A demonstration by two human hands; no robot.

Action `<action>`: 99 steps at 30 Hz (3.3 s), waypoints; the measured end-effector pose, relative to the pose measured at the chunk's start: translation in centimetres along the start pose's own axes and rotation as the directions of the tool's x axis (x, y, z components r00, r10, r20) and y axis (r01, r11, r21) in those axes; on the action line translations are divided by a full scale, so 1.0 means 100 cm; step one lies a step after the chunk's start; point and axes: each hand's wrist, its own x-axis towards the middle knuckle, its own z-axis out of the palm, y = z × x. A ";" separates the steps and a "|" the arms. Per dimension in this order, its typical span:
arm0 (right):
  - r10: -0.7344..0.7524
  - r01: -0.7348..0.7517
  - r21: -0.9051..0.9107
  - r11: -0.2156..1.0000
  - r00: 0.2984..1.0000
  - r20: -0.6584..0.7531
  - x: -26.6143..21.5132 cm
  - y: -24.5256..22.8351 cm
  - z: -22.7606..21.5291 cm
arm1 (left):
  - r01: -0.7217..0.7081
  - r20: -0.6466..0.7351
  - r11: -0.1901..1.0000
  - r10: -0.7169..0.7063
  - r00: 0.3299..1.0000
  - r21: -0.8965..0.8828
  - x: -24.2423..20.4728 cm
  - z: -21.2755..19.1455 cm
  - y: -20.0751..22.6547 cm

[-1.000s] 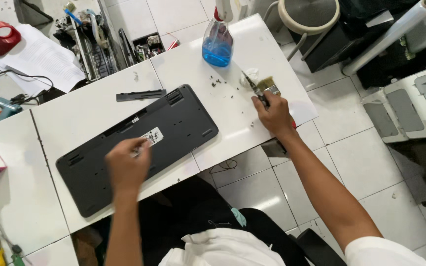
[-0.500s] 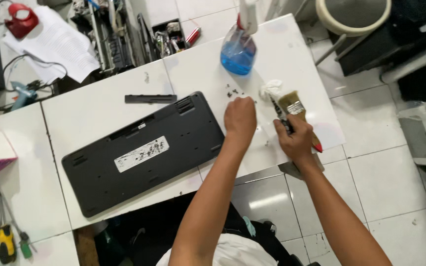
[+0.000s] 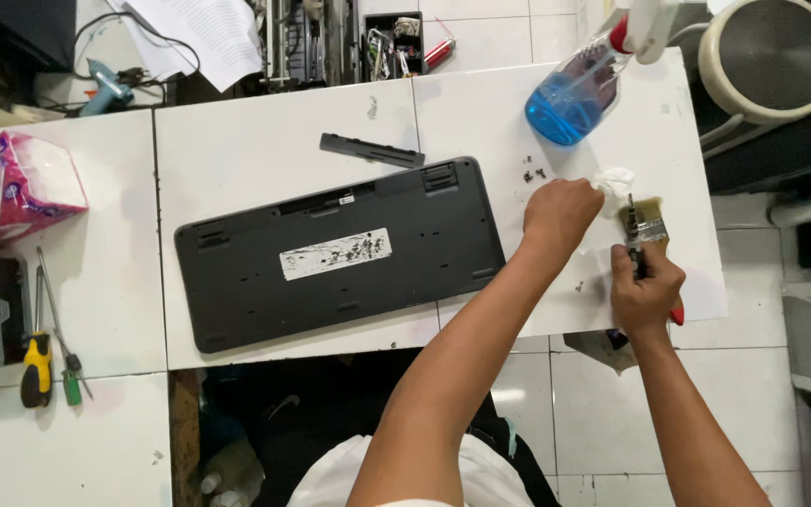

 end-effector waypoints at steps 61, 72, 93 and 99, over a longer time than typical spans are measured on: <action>-0.117 0.150 -0.053 0.987 0.911 0.396 -0.050 -0.276 0.005 | -0.231 -0.002 -0.464 -0.443 0.896 -0.855 -0.235 -0.043 -0.126; -0.132 0.208 -0.133 0.969 0.891 0.435 -0.036 -0.282 -0.011 | -0.219 -0.013 -0.418 -0.442 0.897 -0.882 -0.237 -0.040 -0.131; -0.167 0.258 -0.123 0.958 0.855 0.491 -0.021 -0.293 -0.029 | -0.250 -0.062 -0.537 -0.343 0.937 -0.806 -0.236 -0.033 -0.140; -0.140 0.222 -0.104 0.969 0.850 0.508 -0.022 -0.286 -0.027 | -0.208 -0.039 -0.516 -0.318 0.947 -0.831 -0.239 -0.043 -0.141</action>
